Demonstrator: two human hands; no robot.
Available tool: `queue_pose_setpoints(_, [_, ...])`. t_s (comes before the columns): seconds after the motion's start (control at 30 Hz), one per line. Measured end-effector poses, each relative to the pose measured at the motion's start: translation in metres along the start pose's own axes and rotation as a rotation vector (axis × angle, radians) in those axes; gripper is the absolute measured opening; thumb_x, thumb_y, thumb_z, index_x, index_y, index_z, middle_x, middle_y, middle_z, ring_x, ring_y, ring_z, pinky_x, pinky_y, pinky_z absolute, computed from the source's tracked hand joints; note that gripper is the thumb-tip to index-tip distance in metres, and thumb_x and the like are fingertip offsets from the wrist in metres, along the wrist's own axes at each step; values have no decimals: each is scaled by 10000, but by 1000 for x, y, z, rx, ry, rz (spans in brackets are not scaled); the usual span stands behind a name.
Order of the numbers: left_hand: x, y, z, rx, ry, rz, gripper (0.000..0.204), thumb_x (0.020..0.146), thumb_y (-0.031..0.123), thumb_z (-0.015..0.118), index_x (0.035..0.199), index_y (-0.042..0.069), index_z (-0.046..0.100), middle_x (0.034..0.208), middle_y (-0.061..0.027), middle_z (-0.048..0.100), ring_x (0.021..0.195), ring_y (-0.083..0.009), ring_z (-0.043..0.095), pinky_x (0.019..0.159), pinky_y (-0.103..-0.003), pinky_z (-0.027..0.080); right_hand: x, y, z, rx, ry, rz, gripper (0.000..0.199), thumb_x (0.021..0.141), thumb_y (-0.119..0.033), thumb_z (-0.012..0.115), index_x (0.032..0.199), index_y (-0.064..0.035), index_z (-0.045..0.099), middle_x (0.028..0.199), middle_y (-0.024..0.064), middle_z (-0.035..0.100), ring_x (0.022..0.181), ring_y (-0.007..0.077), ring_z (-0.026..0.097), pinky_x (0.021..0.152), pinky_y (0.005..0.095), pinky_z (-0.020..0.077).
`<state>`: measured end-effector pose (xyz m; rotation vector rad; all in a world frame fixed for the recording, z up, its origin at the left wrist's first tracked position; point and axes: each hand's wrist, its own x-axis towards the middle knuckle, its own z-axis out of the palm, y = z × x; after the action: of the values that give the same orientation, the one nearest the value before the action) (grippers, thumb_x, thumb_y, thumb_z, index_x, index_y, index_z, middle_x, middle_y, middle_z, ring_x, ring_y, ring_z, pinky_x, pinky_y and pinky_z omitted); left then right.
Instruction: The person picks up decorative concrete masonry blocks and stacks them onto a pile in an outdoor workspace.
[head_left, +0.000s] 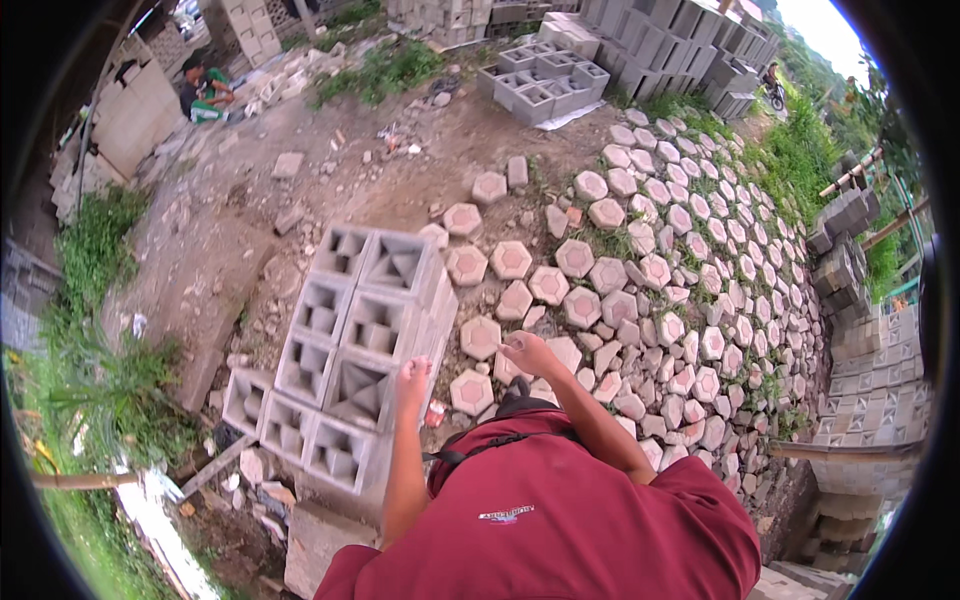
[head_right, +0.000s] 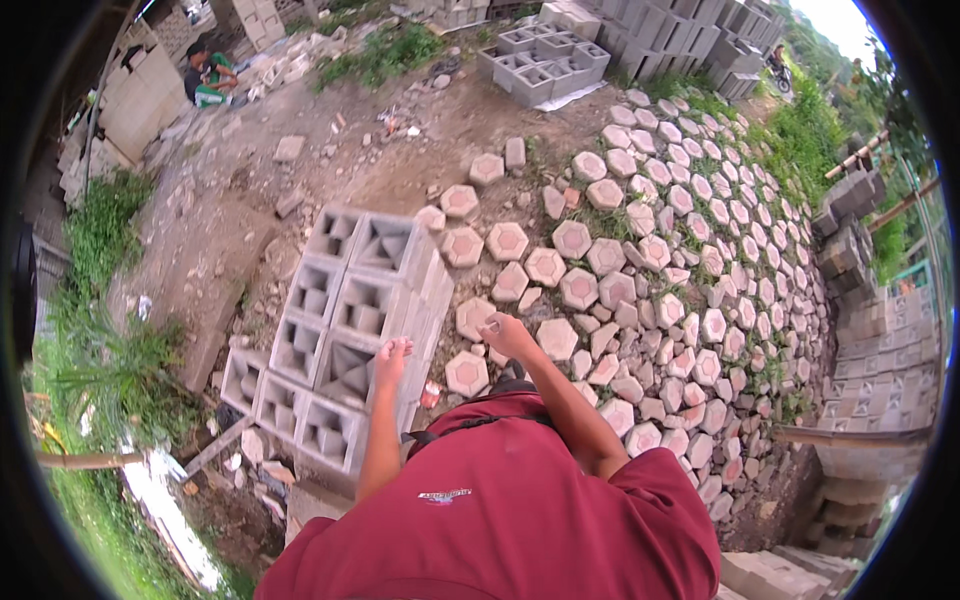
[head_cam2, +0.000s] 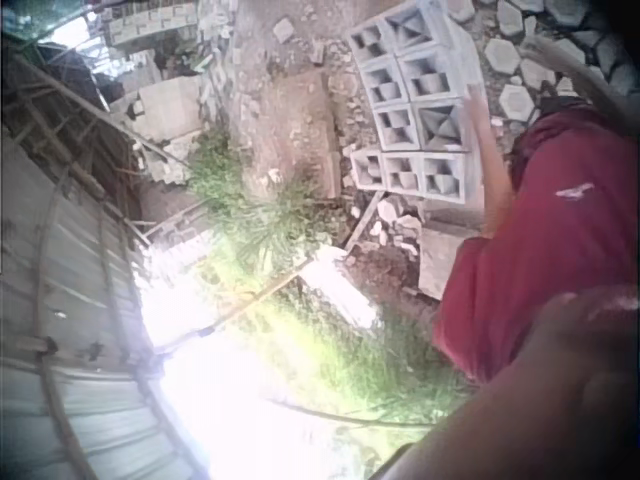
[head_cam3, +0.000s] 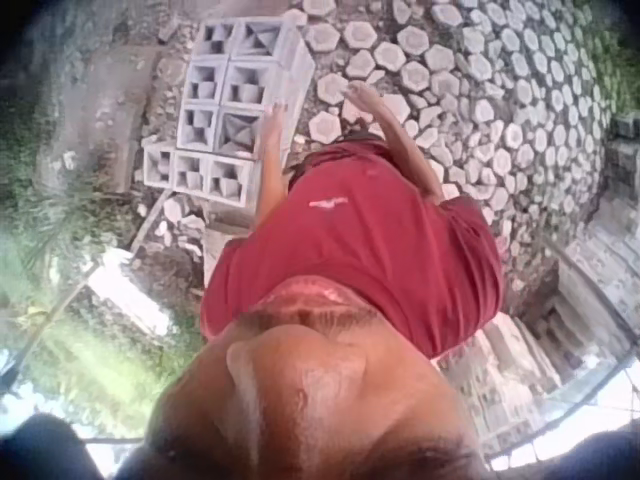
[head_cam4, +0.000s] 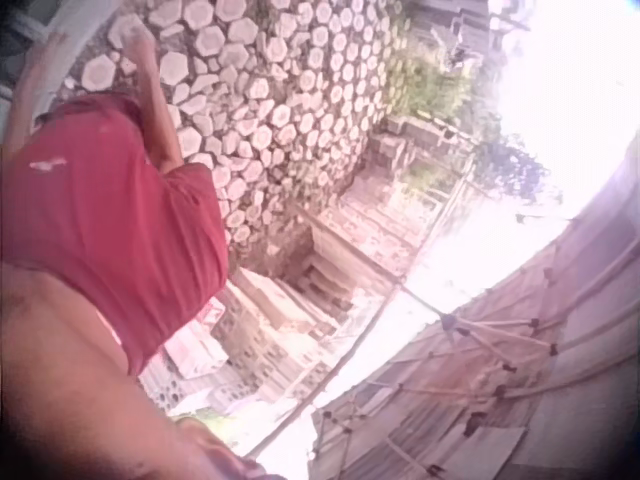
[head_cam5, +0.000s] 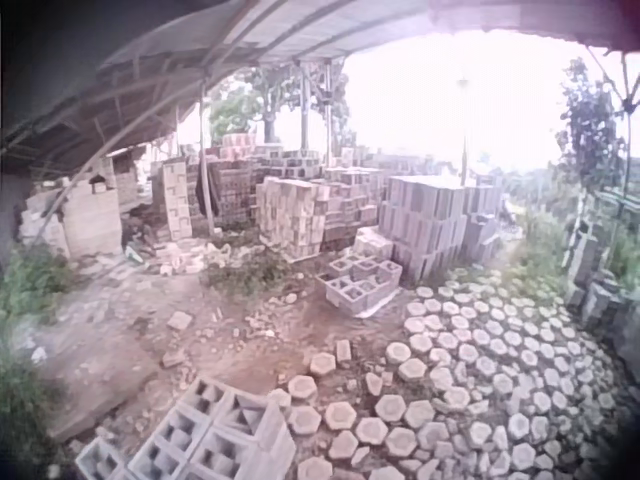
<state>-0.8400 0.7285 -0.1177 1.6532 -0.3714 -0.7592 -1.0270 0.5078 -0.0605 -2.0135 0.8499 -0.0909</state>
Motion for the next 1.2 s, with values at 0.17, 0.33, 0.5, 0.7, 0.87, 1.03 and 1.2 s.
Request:
queue_pose_setpoints(0.17, [69,46,131,-107,-85,-100,294,916,340,518,1040,86,598,957,-22,657,860,-96,604,692,-225,444,60,43,-89,98,57,40,353,875,-307,597,1007,20,605,834,121,669,727,163,634,654,302,497])
queue_pose_setpoints(0.33, [130,99,226,-50,-327,-31,285,932,321,490,955,66,615,903,-11,651,788,-91,590,684,-249,444,87,86,-147,392,208,119,332,893,-291,586,1016,17,605,795,59,650,679,109,590,600,254,471])
queue_pose_setpoints(0.5, [205,118,286,-18,-370,-76,255,925,298,509,955,70,620,882,-16,661,759,-74,591,641,-207,439,132,129,-173,576,310,139,298,903,-261,569,1004,17,605,818,62,649,721,121,599,623,257,475])
queue_pose_setpoints(0.7, [307,124,361,-39,-506,-199,253,919,306,515,984,82,613,891,-3,665,765,-68,601,650,-222,460,225,178,-233,619,379,328,250,910,-235,559,946,7,613,813,45,641,706,101,589,602,244,464])
queue_pose_setpoints(0.87, [458,180,435,-23,-527,-256,244,916,293,519,958,73,618,875,-8,663,763,-73,603,647,-219,459,351,166,-319,611,376,347,296,895,-267,585,1000,8,612,854,74,656,742,134,628,630,269,497])
queue_pose_setpoints(1.03, [599,266,510,-46,-564,-67,269,924,296,504,965,51,609,872,-22,655,754,-84,594,669,-231,465,468,152,-425,270,486,144,323,857,-268,623,922,48,621,828,125,673,703,183,634,665,296,499])
queue_pose_setpoints(1.2, [698,325,570,30,-636,-99,289,937,299,480,1016,50,602,908,-36,656,791,-107,609,716,-252,483,544,153,-514,642,542,201,275,892,-230,582,978,30,606,745,60,641,673,110,600,610,251,469])
